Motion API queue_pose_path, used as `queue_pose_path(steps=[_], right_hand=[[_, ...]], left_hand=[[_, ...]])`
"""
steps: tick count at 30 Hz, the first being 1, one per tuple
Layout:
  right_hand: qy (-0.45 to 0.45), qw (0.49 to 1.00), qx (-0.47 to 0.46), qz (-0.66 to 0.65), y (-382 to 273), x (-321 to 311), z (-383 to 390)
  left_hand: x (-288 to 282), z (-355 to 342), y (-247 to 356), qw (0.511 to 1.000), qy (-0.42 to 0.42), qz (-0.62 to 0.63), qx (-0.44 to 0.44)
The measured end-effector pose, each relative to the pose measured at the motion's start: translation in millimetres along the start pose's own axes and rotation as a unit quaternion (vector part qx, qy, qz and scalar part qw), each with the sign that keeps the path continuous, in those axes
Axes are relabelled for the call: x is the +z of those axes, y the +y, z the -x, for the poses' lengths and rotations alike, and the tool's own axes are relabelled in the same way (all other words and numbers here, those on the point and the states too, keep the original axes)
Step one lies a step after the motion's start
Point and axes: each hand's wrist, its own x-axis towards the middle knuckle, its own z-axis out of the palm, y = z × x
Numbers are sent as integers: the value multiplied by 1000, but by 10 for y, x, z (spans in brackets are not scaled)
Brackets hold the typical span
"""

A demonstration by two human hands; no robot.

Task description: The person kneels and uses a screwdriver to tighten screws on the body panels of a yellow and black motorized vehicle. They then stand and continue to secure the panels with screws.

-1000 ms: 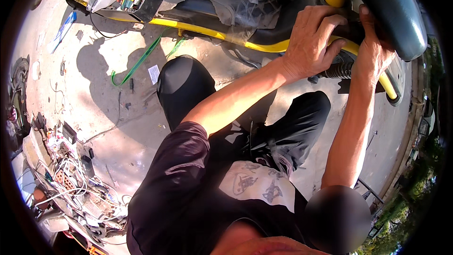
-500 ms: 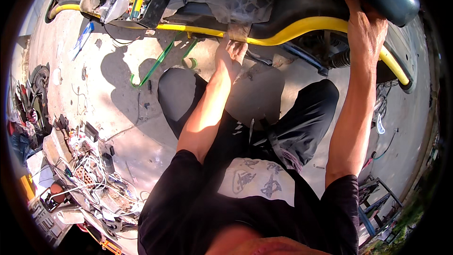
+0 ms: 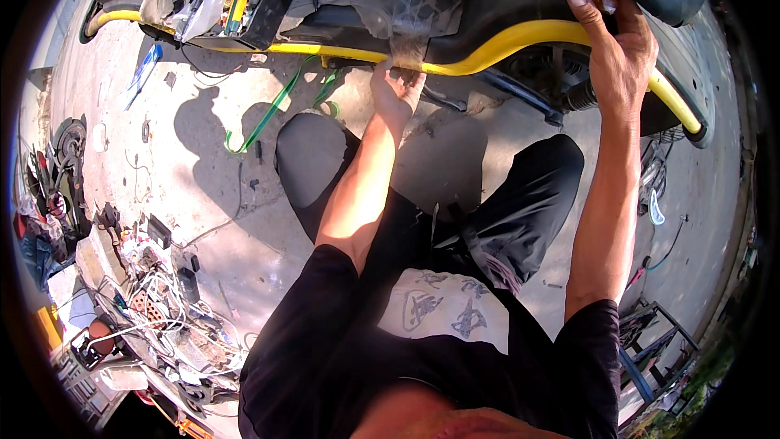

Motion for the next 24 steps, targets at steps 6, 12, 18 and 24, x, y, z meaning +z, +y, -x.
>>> queue_pose_path(steps=[6, 12, 18, 24], right_hand=[[24, 993, -22, -110, 29, 15, 62], [28, 993, -11, -110, -90, 85, 60], [58, 994, -44, -85, -11, 115, 75], [72, 992, -92, -49, 5, 212, 97]], left_hand=[[-178, -201, 87, 999, -26, 32, -22], [-539, -240, -163, 999, -5, 5, -37], [-198, -401, -238, 994, 96, 9, -47], [-310, -454, -252, 997, 67, 24, -41]])
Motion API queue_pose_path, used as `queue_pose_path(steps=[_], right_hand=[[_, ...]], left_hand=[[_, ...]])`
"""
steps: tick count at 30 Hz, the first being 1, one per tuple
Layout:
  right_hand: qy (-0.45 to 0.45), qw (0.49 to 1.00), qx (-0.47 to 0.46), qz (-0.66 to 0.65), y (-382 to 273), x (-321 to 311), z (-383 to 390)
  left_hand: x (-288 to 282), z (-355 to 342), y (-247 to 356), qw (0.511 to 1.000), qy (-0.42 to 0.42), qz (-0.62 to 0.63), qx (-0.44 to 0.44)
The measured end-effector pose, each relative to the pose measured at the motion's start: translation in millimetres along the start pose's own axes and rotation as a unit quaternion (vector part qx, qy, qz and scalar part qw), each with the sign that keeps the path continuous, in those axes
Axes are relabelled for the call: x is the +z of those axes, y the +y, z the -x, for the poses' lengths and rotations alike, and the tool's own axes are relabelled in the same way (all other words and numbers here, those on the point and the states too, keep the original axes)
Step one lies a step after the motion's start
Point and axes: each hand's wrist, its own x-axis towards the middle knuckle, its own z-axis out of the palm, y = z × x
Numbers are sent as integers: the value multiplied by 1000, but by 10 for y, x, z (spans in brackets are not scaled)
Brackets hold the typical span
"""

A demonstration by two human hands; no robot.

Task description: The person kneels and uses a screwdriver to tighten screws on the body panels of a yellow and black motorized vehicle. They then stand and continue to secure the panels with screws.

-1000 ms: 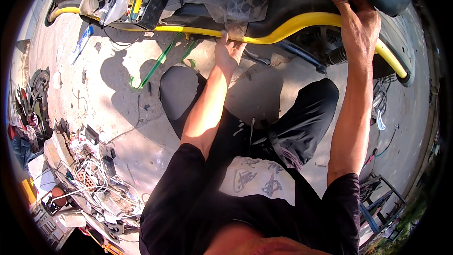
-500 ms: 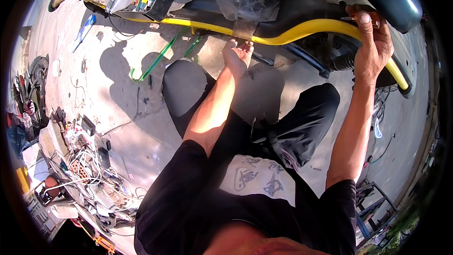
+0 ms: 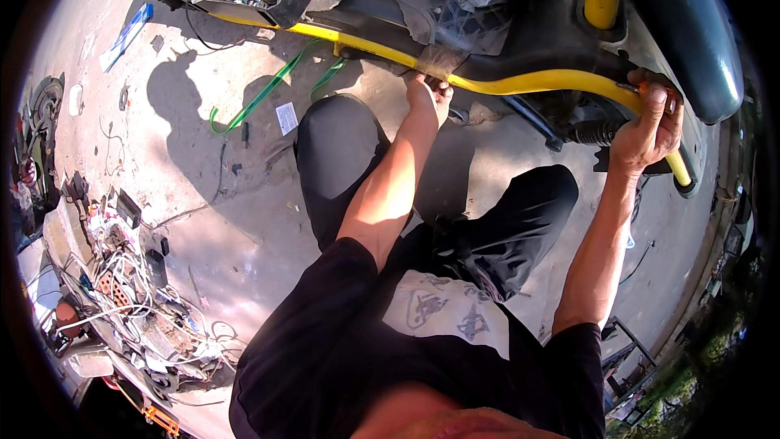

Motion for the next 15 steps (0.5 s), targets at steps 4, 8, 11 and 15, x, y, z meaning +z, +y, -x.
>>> queue_pose_path(steps=[4, 8, 11, 15], right_hand=[[11, 999, 11, -36, 62, -108, 51], [-13, 999, 26, 16, -17, -97, 22], [-16, 997, 74, -2, -69, -91, 7], [87, 973, 126, -175, -358, -247, 78]], left_hand=[[83, 549, -463, 979, 57, -183, 73], [140, 1169, -735, 885, -174, -402, 156], [533, 1672, -783, 720, -283, -543, 325], [1071, 1909, -762, 459, -496, -540, 501]])
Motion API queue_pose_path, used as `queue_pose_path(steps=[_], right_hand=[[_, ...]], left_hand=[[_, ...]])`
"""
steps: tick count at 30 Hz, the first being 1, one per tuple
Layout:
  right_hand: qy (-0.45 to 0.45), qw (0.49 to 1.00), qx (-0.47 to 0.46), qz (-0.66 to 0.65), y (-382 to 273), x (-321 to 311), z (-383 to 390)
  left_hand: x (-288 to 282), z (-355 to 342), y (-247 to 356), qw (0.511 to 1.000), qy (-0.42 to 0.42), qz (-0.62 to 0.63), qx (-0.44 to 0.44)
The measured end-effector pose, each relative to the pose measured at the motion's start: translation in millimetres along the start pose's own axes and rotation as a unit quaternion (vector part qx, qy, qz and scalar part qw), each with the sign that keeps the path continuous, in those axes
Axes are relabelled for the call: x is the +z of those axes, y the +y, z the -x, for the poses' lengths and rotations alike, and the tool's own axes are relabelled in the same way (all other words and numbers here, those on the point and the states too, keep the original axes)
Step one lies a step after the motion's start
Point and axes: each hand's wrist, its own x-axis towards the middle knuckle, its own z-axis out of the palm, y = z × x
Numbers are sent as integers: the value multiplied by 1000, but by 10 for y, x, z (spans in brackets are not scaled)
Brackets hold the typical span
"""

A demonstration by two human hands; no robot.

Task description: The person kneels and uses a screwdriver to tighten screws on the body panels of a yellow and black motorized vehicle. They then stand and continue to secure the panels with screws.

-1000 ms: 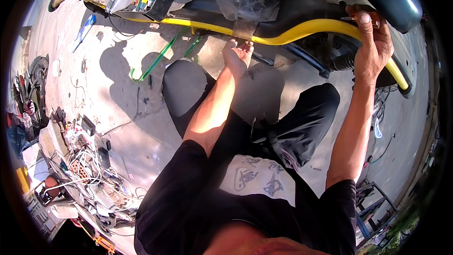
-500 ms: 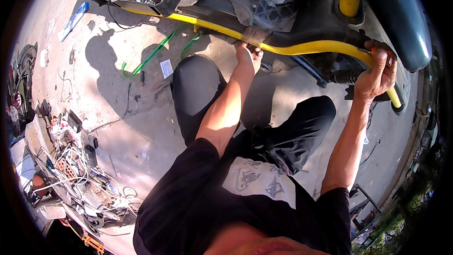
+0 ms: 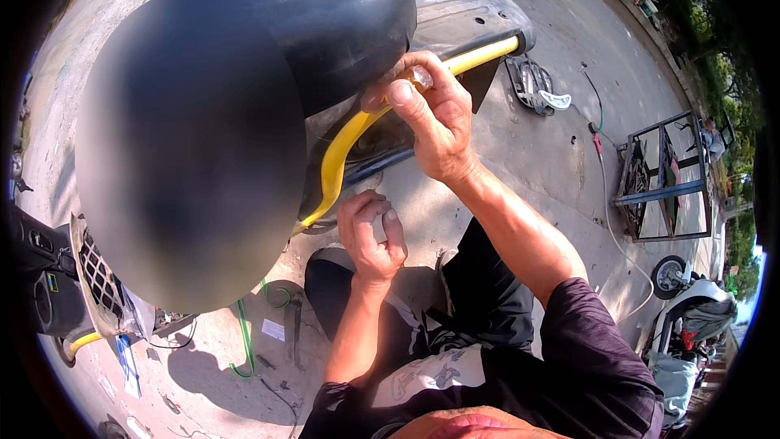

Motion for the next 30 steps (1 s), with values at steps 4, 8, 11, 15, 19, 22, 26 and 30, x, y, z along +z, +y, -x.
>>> queue_pose_path(steps=[4, 8, 11, 15, 19, 22, 26, 30], right_hand=[[194, 981, 9, 5, -227, -618, 194], [315, 931, 35, 180, -344, -1419, 95], [292, 913, 26, 284, -380, -1849, -235], [224, 848, 73, 475, -271, -2308, -874], [143, 837, 78, 522, -5, -2450, -1462], [62, 823, 54, 561, 442, -2619, -1638], [58, 850, 42, 522, 388, -2398, -1515], [45, 874, 52, 481, 418, -2381, -1535]], left_hand=[[116, -857, 352, 965, -112, -91, 219], [801, -1726, 625, 916, -183, -279, 221], [1230, -2054, 334, 852, -263, -424, 161], [1276, -2048, 205, 851, -251, -419, 191], [1288, -2071, 275, 843, -260, -428, 197], [1349, -2082, 336, 833, -278, -437, 197], [1313, -2115, 361, 828, -320, -437, 147], [1273, -2077, 380, 833, -340, -425, 100]])
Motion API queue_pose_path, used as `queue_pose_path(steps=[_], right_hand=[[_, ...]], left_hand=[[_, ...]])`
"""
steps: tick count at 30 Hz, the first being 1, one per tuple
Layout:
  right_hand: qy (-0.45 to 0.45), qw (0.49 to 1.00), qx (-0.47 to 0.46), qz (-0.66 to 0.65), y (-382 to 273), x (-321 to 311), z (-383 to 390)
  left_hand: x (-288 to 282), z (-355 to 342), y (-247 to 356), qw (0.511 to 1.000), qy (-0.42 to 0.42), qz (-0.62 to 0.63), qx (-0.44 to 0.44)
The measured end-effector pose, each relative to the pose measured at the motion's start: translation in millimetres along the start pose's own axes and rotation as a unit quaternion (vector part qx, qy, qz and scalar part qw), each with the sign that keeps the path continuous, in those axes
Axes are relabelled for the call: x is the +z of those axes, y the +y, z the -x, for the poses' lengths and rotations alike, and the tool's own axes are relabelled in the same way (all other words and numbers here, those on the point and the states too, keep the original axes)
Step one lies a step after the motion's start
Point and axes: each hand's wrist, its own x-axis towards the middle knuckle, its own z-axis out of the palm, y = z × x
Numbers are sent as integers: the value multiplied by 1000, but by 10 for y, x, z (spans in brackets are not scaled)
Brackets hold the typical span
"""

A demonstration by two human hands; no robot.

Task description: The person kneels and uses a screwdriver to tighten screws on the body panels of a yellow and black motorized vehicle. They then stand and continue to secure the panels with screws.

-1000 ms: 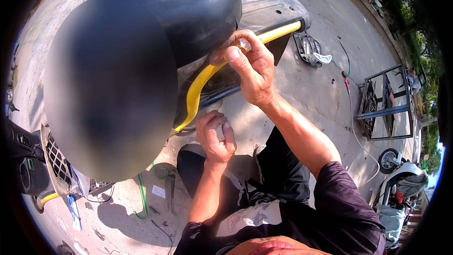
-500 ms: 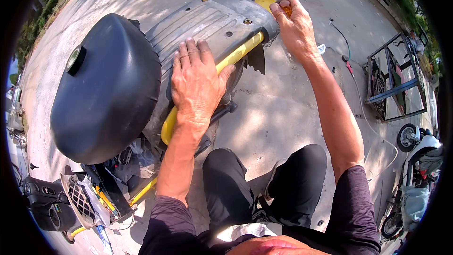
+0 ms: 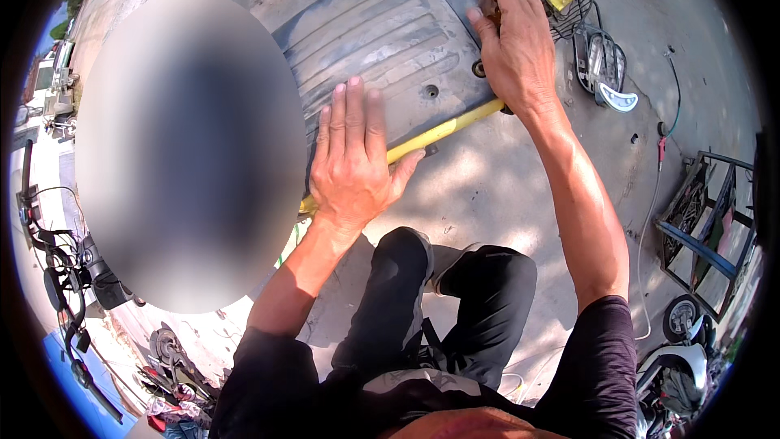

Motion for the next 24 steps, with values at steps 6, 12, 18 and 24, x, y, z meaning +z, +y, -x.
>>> queue_pose_path(steps=[6, 12, 18, 24], right_hand=[[-26, 998, 44, -30, -3, -107, -65], [-52, 996, 62, -31, -48, -114, -98], [-75, 996, 41, 26, -5, -119, -104], [-101, 994, 35, 28, -75, -88, -76]], left_hand=[[-53, -111, 108, 998, -39, 31, -35], [-103, -136, 102, 996, -41, 54, -55], [-71, -130, 160, 995, -58, 55, -53], [-119, -99, 136, 997, -65, 20, -40]])
